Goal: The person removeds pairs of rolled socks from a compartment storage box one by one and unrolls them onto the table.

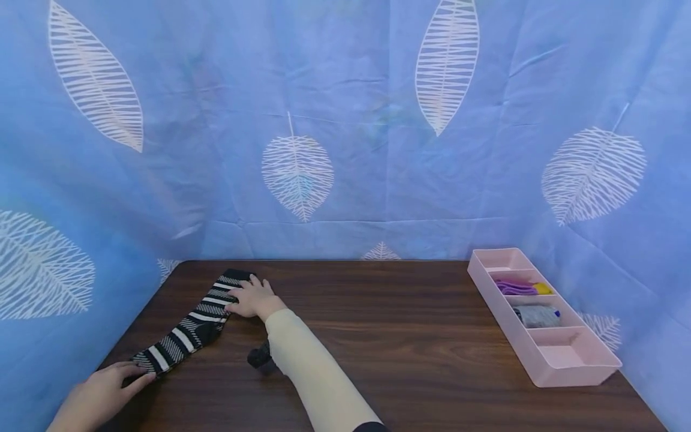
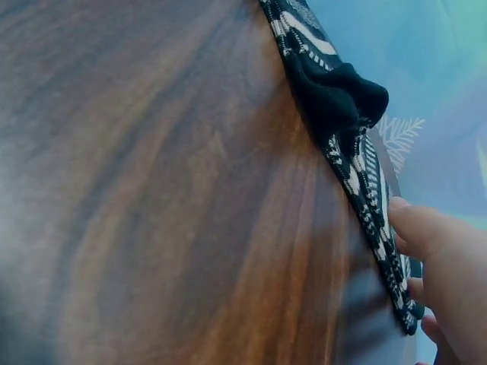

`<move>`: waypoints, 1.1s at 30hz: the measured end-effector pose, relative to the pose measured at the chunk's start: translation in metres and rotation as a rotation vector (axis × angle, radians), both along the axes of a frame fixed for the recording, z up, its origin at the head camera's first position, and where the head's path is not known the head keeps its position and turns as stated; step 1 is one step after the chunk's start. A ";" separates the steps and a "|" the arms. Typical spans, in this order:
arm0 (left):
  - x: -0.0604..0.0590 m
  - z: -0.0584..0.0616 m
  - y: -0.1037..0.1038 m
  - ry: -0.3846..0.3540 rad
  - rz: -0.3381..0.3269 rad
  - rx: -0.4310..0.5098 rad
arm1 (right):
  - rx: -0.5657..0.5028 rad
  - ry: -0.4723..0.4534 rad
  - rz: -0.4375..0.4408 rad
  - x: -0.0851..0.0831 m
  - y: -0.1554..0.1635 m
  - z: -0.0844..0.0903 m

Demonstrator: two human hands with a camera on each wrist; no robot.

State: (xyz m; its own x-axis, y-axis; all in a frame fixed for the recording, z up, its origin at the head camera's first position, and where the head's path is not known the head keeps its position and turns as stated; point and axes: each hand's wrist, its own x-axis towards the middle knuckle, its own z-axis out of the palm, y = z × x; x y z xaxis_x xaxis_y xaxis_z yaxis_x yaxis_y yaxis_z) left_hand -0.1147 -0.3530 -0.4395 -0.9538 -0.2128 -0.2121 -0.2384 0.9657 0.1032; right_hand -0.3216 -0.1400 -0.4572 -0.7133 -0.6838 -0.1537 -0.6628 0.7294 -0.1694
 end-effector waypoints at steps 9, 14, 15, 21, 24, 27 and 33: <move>-0.001 -0.003 -0.003 -0.016 -0.016 0.068 | -0.005 -0.060 -0.015 -0.009 -0.004 0.000; -0.001 -0.004 -0.006 0.042 -0.034 0.117 | -0.007 -0.076 -0.012 -0.014 -0.007 -0.004; -0.001 -0.004 -0.008 0.058 -0.034 0.121 | -0.015 -0.073 -0.009 -0.014 -0.009 -0.004; 0.005 -0.005 -0.023 0.077 0.004 0.113 | -0.041 -0.060 -0.043 -0.019 -0.014 -0.006; 0.005 -0.006 -0.024 0.020 0.016 0.126 | -0.042 -0.075 -0.072 -0.022 -0.015 -0.007; 0.005 -0.007 -0.023 -0.029 0.021 0.139 | -0.047 -0.095 -0.075 -0.025 -0.016 -0.007; 0.003 -0.004 -0.022 -0.062 0.034 0.128 | -0.040 -0.114 -0.074 -0.031 -0.018 -0.006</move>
